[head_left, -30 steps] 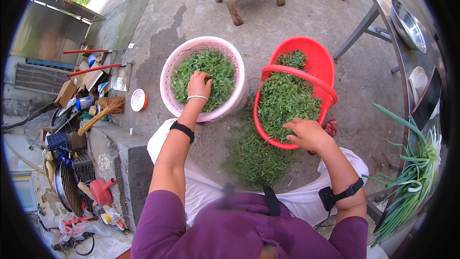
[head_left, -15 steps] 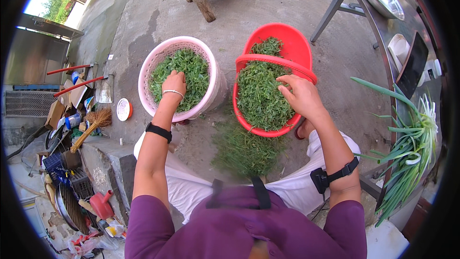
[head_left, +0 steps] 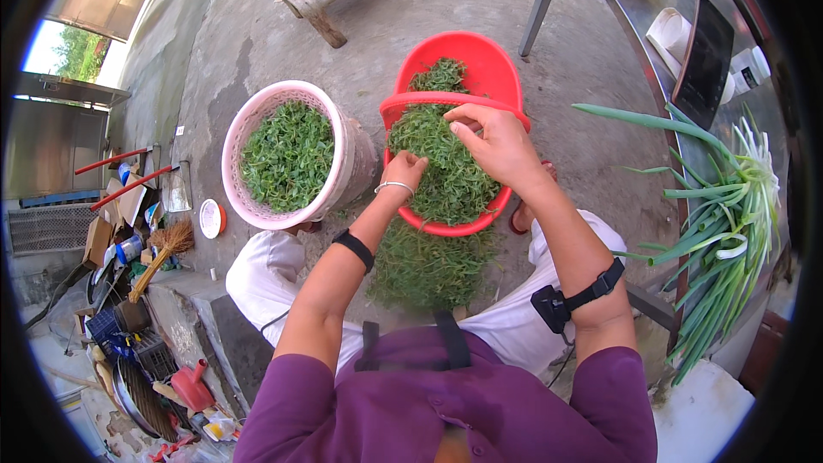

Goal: The person sits on the ground and sorts green leafy vegetables by hand, picking up bunches from a red basket, separating leaves from stems, and placing the leaves into a white colander. The stems are discarded onto the floor. The task continues throughout the clip.

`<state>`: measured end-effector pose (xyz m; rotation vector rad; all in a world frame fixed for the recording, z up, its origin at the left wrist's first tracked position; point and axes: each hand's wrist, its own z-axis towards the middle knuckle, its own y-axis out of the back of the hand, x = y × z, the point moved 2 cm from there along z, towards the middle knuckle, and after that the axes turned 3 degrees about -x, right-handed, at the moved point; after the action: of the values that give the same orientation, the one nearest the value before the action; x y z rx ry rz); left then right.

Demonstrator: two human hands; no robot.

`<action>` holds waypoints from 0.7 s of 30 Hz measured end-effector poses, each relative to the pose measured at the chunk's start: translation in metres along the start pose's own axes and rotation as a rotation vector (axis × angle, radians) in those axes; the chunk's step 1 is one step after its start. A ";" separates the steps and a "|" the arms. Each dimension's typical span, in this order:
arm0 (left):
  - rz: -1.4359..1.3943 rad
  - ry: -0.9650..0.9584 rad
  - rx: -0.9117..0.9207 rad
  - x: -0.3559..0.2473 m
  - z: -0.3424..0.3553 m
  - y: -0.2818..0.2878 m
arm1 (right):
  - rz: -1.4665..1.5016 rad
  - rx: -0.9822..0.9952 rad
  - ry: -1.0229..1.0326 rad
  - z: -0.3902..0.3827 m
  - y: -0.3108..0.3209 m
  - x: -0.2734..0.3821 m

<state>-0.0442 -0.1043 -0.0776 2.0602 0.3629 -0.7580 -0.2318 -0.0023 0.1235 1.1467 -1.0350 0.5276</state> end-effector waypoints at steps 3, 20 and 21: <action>-0.213 0.183 0.061 0.008 -0.001 -0.025 | 0.013 -0.001 0.011 -0.001 0.003 0.001; -1.096 -0.162 0.169 -0.049 -0.087 0.049 | -0.098 0.070 0.068 -0.008 -0.002 -0.010; -1.057 -0.108 0.173 -0.053 -0.089 0.050 | -0.095 0.071 0.073 -0.009 -0.002 -0.010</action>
<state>-0.0255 -0.0583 0.0260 1.8803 1.4116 -1.5376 -0.2315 0.0063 0.1130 1.2241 -0.9004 0.5300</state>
